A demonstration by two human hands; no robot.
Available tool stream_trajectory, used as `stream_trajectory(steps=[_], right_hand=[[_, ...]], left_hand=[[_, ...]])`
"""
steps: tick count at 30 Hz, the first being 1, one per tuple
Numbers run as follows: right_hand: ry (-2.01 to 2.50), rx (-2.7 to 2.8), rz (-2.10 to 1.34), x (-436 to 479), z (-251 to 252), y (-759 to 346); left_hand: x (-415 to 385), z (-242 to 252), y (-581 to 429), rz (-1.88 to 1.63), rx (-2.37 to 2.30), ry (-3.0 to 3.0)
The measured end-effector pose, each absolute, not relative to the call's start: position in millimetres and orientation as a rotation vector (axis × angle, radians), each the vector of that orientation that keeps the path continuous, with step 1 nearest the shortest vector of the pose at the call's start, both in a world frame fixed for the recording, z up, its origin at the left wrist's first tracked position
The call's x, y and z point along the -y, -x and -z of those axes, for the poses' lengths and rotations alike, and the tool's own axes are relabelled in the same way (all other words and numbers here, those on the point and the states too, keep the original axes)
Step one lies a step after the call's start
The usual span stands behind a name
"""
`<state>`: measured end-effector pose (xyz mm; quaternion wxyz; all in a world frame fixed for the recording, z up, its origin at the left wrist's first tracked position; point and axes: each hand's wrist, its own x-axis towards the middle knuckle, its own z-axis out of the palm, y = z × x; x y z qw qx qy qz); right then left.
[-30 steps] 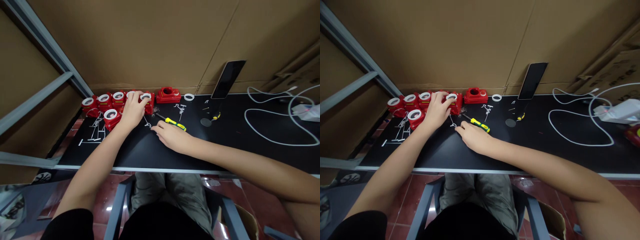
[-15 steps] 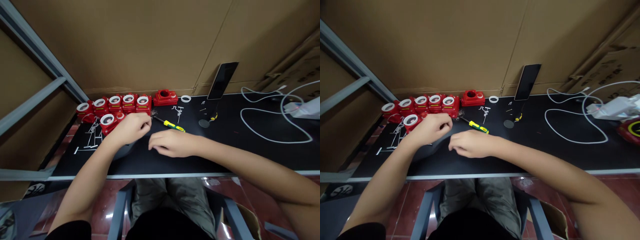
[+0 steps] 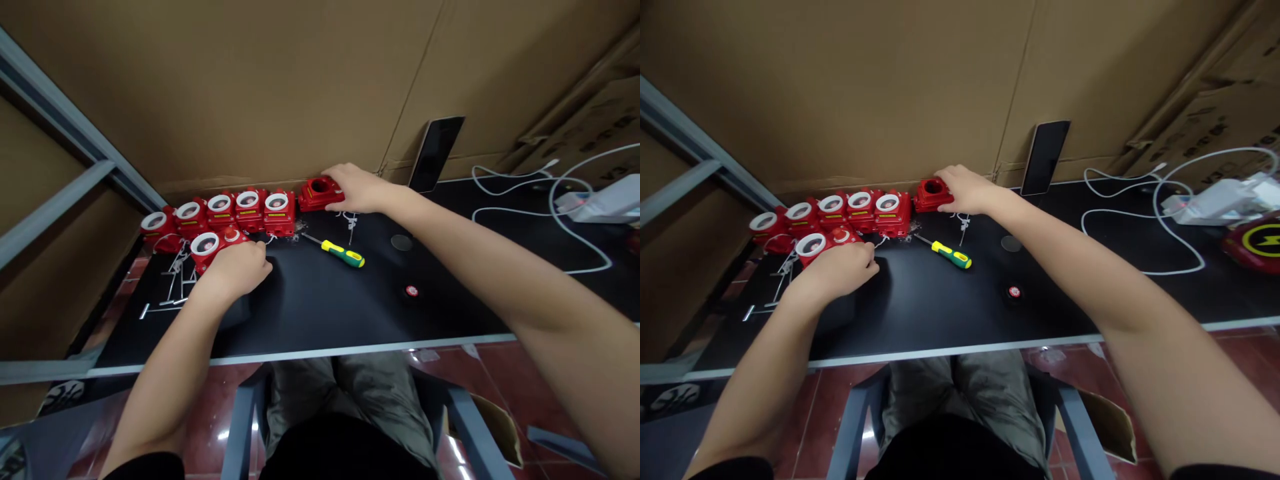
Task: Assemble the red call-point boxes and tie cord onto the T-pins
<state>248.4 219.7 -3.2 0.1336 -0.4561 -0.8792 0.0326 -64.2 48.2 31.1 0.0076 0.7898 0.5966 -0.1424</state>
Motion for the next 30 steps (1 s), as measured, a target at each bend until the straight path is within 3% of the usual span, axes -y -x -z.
stream_trajectory(steps=[11, 22, 30], right_hand=[[1.439, 2.539, -0.072, -234, 22, -227], [1.510, 2.372, -0.221, -206, 7, -235], [1.306, 2.242, -0.268, -167, -19, -252]], left_hand=[[-47, -26, 52, 0.277, -1.710, -2.587], [-50, -22, 56, 0.176, -1.662, -2.619], [-49, -23, 55, 0.140, -1.674, -2.581]])
